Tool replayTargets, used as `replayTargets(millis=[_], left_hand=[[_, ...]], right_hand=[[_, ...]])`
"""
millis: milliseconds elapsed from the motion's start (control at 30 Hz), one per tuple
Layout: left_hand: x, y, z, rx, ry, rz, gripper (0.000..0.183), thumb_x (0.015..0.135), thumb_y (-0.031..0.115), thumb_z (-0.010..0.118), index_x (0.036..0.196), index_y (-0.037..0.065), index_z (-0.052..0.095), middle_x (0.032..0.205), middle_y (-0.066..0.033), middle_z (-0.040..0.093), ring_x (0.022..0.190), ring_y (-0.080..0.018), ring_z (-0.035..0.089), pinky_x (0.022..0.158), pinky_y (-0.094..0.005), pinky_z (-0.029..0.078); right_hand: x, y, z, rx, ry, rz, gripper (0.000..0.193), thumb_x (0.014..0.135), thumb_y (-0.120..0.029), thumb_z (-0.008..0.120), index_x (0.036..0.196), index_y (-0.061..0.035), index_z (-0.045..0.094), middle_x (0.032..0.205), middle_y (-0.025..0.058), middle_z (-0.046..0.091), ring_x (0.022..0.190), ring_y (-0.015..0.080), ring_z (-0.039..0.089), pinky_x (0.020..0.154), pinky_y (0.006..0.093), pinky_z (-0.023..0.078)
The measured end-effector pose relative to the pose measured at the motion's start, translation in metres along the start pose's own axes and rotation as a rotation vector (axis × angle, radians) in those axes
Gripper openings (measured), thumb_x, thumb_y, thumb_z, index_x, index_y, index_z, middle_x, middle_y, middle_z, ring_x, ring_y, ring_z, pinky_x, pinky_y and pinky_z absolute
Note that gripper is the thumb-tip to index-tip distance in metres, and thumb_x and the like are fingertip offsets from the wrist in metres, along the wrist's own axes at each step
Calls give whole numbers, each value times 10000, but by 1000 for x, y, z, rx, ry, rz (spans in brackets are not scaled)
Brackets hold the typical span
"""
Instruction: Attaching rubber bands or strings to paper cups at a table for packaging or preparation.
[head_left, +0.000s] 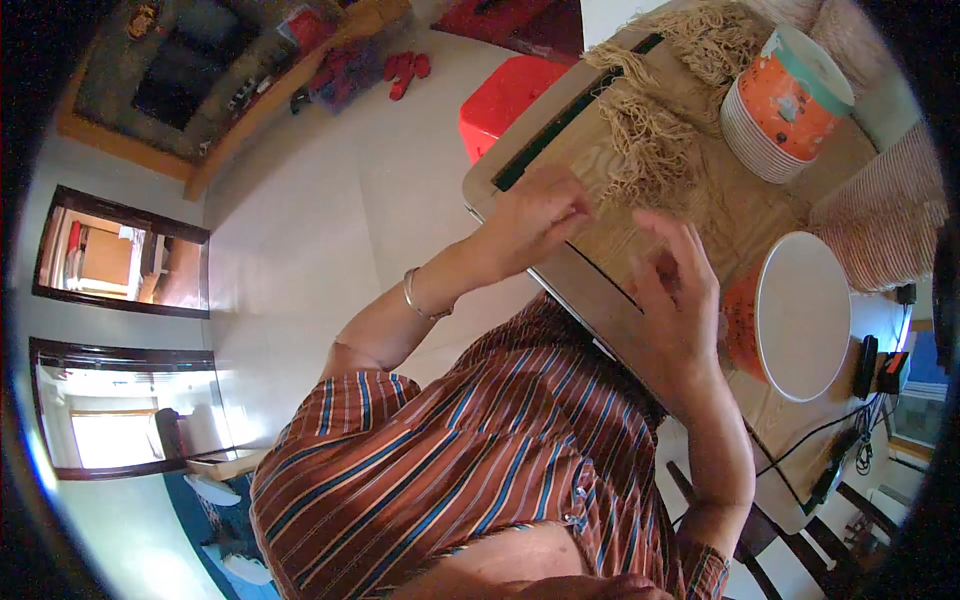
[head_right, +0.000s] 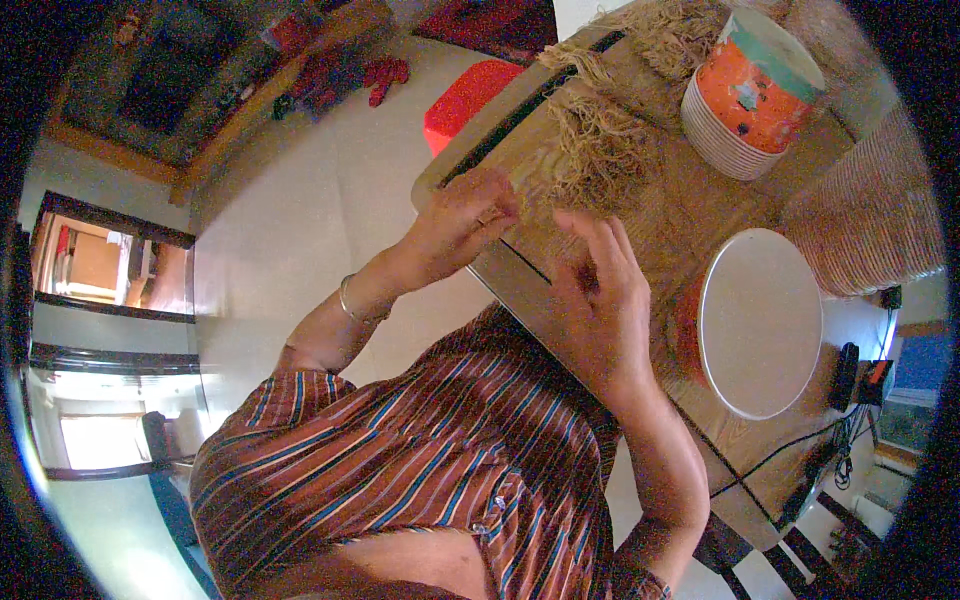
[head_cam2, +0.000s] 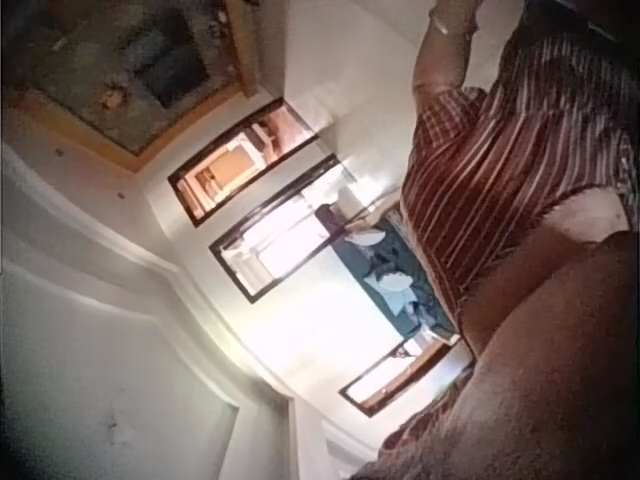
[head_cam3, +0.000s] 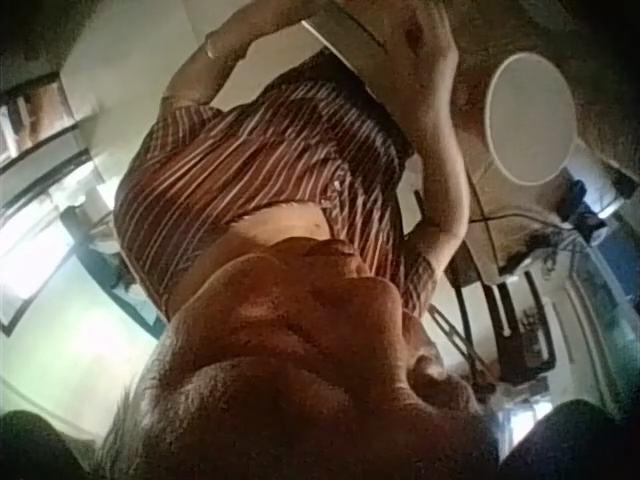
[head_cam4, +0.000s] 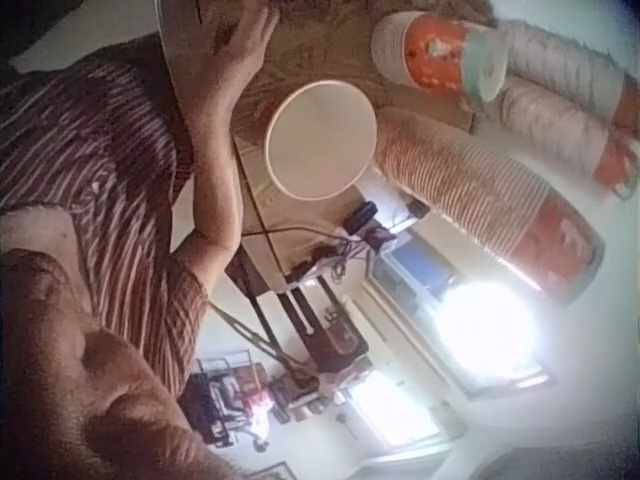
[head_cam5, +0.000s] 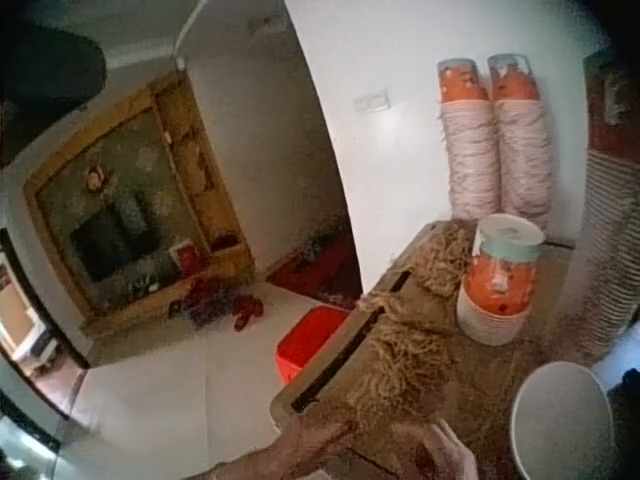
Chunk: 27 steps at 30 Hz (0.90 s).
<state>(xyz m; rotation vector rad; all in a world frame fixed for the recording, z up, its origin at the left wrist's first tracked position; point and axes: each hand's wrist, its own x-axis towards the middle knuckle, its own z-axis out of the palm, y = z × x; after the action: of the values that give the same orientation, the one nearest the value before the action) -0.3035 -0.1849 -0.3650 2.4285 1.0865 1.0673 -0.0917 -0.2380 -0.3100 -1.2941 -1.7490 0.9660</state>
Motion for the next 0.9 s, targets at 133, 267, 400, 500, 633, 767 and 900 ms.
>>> replayTargets(millis=[133,267,400,500,633,767,900], left_hand=[[10,28,-3,53,22,90,177,770,62,673,872,57,529,878,-95,555,896,-307,555,795,-410,460],[14,33,-4,-19,57,116,190,758,54,676,860,60,515,848,-90,536,840,-289,556,740,-395,477],[19,38,-1,-58,58,115,167,793,64,664,890,68,528,864,-84,549,834,-255,576,754,-359,487],[18,39,9,-425,-28,-149,142,848,72,626,973,67,560,890,-78,576,840,-230,595,783,-330,490],[21,37,18,-816,-322,-106,169,891,86,578,1056,52,591,918,-89,601,871,-229,611,812,-329,484],[19,5,43,-427,-320,5,171,903,98,558,1055,37,609,938,-115,615,898,-292,603,814,-360,477],[37,-14,42,-371,-136,179,169,907,111,553,1046,35,612,980,-129,615,937,-324,580,829,-383,468]], right_hand=[[13,5,19,417,-9,156,267,870,7,558,1135,-23,563,999,33,601,666,74,557,593,216,458],[12,24,23,463,-30,185,192,897,-22,565,1087,-4,578,940,39,634,681,80,582,602,222,466],[3,31,13,335,-26,173,89,904,-49,574,973,-9,613,783,19,627,668,77,570,605,222,465],[-4,16,11,394,99,238,51,905,-45,572,916,-23,617,732,13,612,663,81,567,605,223,464],[-9,5,3,495,229,177,50,923,-58,567,922,-38,613,784,10,632,676,58,546,603,214,463],[-15,-16,-11,574,235,95,60,925,-82,566,931,-36,605,809,18,646,669,61,543,587,215,440],[-27,-36,-30,667,283,95,76,931,-106,560,957,-41,588,808,34,646,674,73,549,601,230,448]])
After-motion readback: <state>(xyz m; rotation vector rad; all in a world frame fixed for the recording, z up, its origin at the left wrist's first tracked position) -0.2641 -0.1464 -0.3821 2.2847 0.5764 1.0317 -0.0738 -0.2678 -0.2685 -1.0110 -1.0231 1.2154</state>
